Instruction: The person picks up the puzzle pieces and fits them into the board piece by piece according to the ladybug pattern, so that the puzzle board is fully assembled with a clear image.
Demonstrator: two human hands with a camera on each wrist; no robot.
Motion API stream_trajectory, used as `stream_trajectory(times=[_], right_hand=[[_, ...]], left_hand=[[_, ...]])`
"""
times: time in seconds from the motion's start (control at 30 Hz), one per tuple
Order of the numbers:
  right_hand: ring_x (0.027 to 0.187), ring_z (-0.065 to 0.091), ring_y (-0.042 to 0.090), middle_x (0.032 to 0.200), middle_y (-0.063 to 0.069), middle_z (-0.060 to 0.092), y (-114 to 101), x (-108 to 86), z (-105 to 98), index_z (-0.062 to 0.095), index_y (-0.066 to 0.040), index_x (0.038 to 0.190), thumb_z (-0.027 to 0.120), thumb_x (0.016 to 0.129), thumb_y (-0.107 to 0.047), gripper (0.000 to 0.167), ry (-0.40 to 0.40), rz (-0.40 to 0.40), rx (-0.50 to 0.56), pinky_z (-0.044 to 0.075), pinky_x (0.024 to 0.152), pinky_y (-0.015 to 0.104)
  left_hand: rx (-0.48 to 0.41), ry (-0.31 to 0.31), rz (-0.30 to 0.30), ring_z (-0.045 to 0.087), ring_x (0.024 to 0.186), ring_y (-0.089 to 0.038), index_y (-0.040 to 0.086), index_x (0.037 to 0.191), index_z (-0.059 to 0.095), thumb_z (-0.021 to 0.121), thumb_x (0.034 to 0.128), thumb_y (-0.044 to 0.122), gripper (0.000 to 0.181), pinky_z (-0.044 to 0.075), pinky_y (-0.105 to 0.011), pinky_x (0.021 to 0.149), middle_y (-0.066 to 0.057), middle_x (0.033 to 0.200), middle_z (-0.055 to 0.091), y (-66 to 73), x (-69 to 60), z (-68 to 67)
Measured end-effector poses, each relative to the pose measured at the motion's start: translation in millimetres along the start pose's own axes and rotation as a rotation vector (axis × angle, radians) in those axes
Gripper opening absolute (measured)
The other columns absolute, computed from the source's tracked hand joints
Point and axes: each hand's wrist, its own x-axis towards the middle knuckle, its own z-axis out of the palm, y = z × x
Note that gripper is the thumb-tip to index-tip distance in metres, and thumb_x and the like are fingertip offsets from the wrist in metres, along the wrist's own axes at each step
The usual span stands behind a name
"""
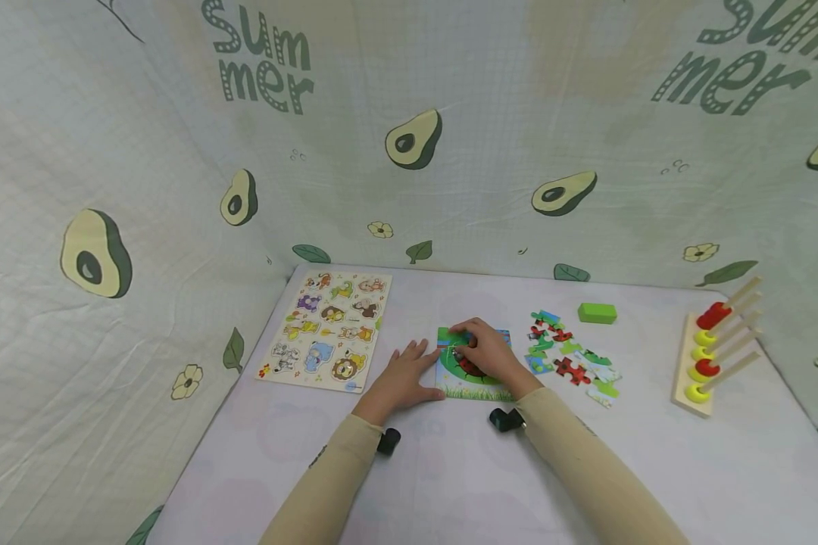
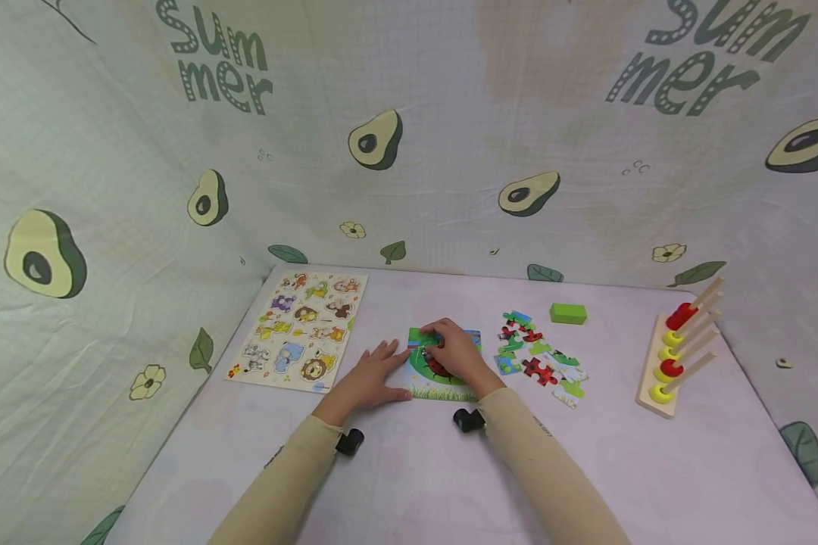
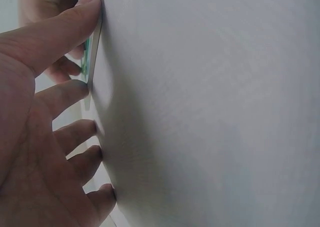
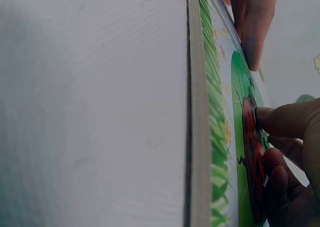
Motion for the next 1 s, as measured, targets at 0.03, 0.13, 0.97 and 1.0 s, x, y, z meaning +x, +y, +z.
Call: stream_trajectory(times=[0.03,0.13,0.97,1.0], right_hand=[[0.072,0.050,0.013,0.127,0.007,0.061,0,-0.2,0,0.068,-0.011,0.130,0.071,0.096,-0.013,0.034,-0.002,0.001,0.003,0.046,0.064,0.031],[0.072,0.050,0.014,0.127,0.007,0.061,2,-0.5,1,0.067,-0.011,0.131,0.071,0.096,-0.013,0.035,-0.002,0.002,0.011,0.046,0.065,0.032],[0.093,0.064,0.019,0.132,0.010,0.059,4,-10.3,-8,0.065,-0.012,0.135,0.069,0.097,-0.012,0.037,0.023,-0.001,0.021,0.056,0.079,0.041],[0.094,0.065,0.020,0.132,0.011,0.058,4,-11.2,-9,0.065,-0.012,0.135,0.069,0.097,-0.012,0.038,0.022,0.000,0.017,0.056,0.080,0.042]], left_hand=[[-0.001,0.000,0.000,0.014,0.156,-0.030,0.020,0.158,0.040,0.076,0.0882,0.051,0.084,0.012,-0.051,0.126,-0.011,0.167,0.025,-0.1,0.3,0.0],[-0.002,-0.001,0.000,0.014,0.156,-0.030,0.020,0.158,0.040,0.076,0.0883,0.051,0.084,0.012,-0.050,0.126,-0.011,0.167,0.024,-0.6,1.1,0.5],[-0.003,0.008,0.004,0.014,0.156,-0.030,0.020,0.158,0.041,0.076,0.0878,0.051,0.084,0.012,-0.051,0.126,-0.011,0.167,0.025,-2.1,1.1,2.0],[-0.003,0.007,0.005,0.014,0.156,-0.030,0.020,0.158,0.040,0.076,0.0878,0.051,0.085,0.011,-0.051,0.126,-0.011,0.167,0.025,-2.4,1.3,2.1]])
